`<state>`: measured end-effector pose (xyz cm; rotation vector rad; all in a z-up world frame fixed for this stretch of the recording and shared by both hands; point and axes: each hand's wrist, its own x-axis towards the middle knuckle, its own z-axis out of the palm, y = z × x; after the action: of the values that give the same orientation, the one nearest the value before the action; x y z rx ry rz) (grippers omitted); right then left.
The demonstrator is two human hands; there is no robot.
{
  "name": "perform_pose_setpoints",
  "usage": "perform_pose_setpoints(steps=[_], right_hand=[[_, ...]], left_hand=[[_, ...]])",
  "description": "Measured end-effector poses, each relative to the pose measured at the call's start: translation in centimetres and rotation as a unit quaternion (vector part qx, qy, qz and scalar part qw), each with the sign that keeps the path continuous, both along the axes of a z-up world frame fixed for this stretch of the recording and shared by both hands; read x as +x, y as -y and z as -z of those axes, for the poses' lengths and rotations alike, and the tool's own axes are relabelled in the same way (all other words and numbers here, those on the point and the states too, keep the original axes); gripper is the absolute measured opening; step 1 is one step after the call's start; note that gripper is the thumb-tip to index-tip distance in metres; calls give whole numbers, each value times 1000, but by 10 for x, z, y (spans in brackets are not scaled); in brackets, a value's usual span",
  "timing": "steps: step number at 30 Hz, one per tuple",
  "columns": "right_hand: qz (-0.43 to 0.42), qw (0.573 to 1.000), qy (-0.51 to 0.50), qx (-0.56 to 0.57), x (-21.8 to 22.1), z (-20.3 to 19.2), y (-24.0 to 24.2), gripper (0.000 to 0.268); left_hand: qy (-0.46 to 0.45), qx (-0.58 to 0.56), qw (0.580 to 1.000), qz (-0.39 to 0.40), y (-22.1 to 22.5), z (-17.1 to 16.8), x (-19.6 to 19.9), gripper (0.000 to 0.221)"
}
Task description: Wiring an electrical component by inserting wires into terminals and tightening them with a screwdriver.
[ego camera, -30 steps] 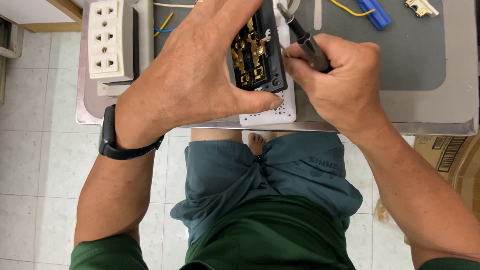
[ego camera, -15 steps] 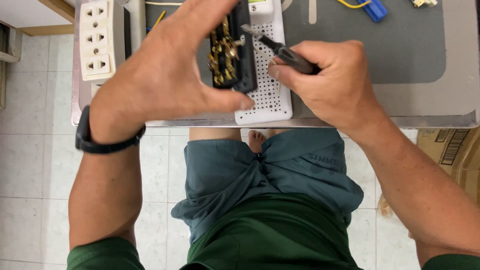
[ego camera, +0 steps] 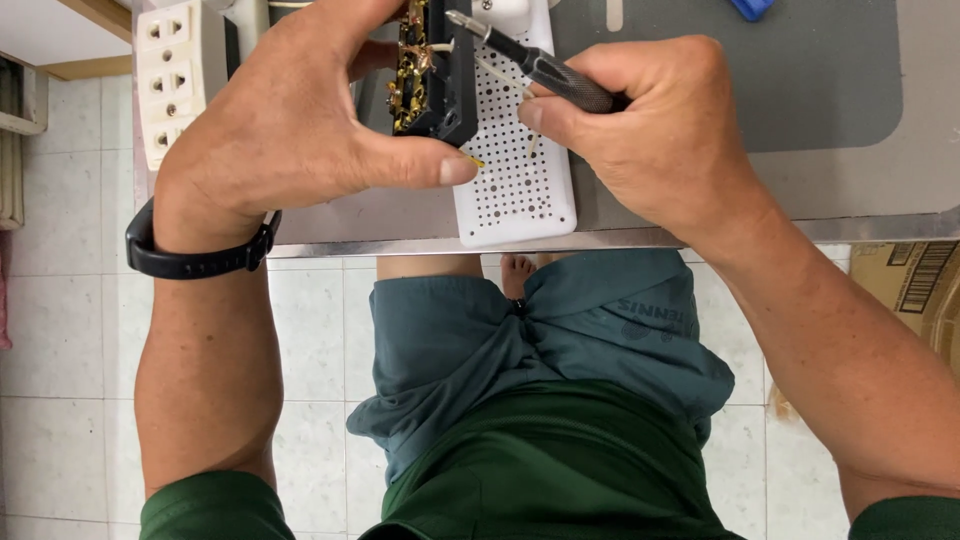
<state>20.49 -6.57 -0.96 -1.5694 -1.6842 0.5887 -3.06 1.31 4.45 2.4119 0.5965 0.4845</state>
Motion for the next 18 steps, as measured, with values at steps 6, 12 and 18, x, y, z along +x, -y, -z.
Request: perform_pose_setpoints(steps=[6,12,18], right_hand=[[-22,997,27,66,1,1,6,39],[-33,993,49,102,3,0,9,42],[-38,994,45,88,3,-3,13,38]], left_hand=[[8,1,1000,12,2,0,1,74],[17,-7,1000,23,5,-4,2,69],[8,0,1000,17,7,-6,3,74]])
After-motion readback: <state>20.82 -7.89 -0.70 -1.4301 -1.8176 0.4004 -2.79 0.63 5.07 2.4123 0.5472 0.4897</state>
